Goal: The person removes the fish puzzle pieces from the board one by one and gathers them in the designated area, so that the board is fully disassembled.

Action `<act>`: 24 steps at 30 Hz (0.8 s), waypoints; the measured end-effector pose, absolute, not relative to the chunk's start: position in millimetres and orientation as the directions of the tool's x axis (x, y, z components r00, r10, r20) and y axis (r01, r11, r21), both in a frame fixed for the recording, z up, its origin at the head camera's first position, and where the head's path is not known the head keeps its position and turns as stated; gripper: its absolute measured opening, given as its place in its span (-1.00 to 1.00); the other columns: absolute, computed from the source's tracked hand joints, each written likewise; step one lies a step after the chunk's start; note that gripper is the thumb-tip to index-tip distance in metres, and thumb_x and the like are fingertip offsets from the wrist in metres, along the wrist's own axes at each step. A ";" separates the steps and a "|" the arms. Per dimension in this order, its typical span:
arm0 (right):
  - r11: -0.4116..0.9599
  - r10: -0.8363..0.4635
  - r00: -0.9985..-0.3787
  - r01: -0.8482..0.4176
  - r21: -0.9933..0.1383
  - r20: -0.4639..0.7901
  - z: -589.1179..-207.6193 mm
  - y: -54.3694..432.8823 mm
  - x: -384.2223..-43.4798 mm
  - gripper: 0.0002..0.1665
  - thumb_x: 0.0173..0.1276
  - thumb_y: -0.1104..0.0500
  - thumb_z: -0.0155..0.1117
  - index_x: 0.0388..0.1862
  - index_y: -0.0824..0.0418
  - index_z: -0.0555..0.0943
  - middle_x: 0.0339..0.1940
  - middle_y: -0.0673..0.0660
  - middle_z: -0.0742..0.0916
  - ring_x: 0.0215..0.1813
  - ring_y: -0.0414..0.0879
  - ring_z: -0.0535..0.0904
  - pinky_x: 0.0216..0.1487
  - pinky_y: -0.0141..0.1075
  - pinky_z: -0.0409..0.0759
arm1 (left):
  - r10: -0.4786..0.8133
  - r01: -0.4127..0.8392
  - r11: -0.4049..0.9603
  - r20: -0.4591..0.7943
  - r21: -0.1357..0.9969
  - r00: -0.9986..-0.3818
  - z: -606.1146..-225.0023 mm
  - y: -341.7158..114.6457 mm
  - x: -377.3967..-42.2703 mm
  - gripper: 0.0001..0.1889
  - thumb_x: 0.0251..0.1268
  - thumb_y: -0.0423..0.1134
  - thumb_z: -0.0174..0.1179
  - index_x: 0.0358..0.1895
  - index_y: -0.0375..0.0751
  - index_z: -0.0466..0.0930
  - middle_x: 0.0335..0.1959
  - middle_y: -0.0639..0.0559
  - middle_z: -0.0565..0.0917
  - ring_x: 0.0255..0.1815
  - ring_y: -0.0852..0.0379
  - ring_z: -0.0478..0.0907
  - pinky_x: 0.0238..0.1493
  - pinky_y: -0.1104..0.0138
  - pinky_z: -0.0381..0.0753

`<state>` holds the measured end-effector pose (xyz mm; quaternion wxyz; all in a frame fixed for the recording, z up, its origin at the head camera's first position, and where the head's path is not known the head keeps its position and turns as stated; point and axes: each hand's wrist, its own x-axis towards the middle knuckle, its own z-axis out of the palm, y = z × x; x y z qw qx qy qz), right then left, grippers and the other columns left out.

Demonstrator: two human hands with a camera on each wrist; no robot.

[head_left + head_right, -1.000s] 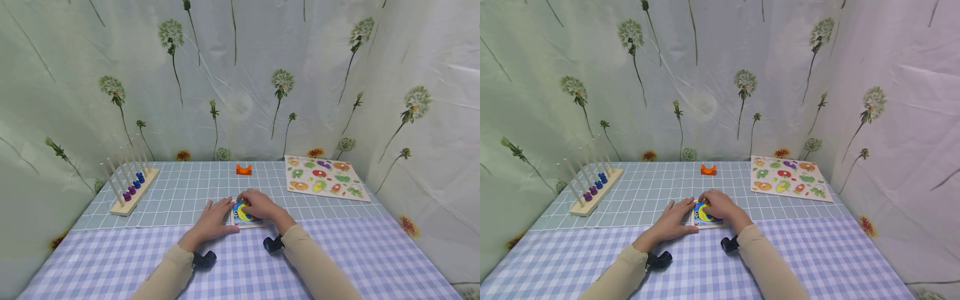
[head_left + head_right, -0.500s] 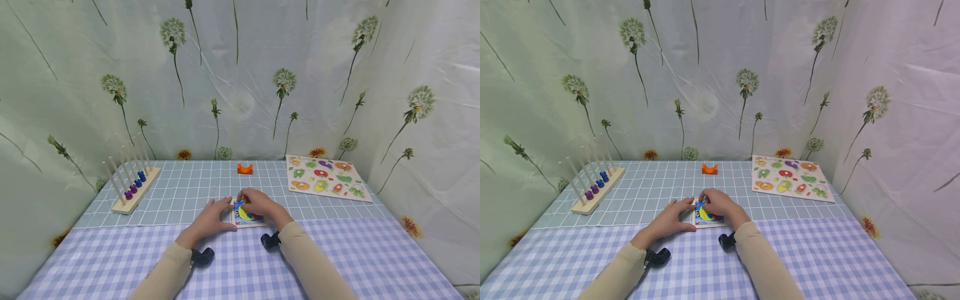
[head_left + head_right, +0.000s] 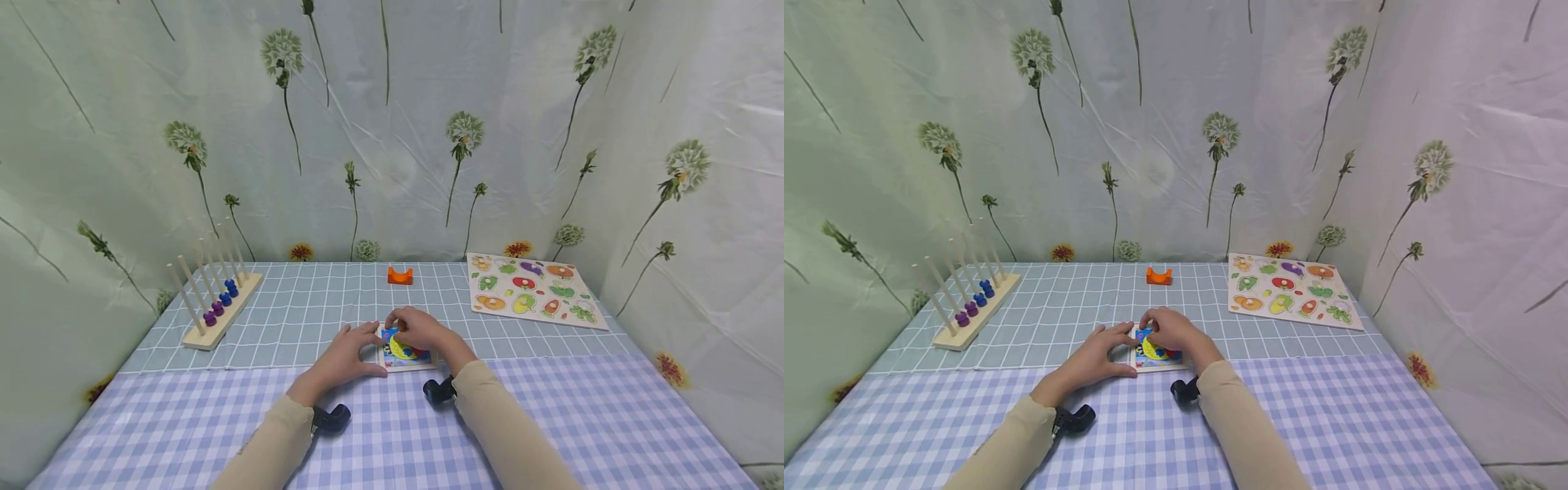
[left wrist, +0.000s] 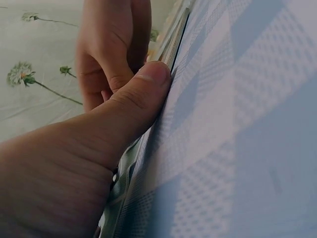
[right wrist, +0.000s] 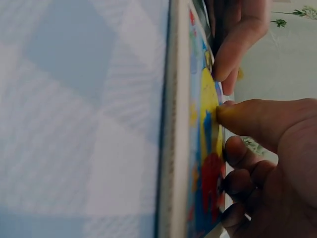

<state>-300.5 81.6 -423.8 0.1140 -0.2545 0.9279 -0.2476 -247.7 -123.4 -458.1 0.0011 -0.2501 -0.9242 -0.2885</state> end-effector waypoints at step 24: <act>0.791 -0.462 -0.877 -0.341 -0.507 -0.131 -422.8 74.3 -297.7 -0.75 0.38 0.26 0.27 -0.03 -0.01 0.54 -0.17 0.08 0.58 -0.14 -0.05 0.47 -0.03 -0.17 0.55 | 0.460 0.460 0.713 0.141 0.529 -0.876 -458.4 -123.6 -247.6 -0.42 -0.01 0.15 0.50 0.10 0.03 0.68 0.49 -0.10 0.41 0.56 -0.07 0.27 0.56 -0.28 -0.05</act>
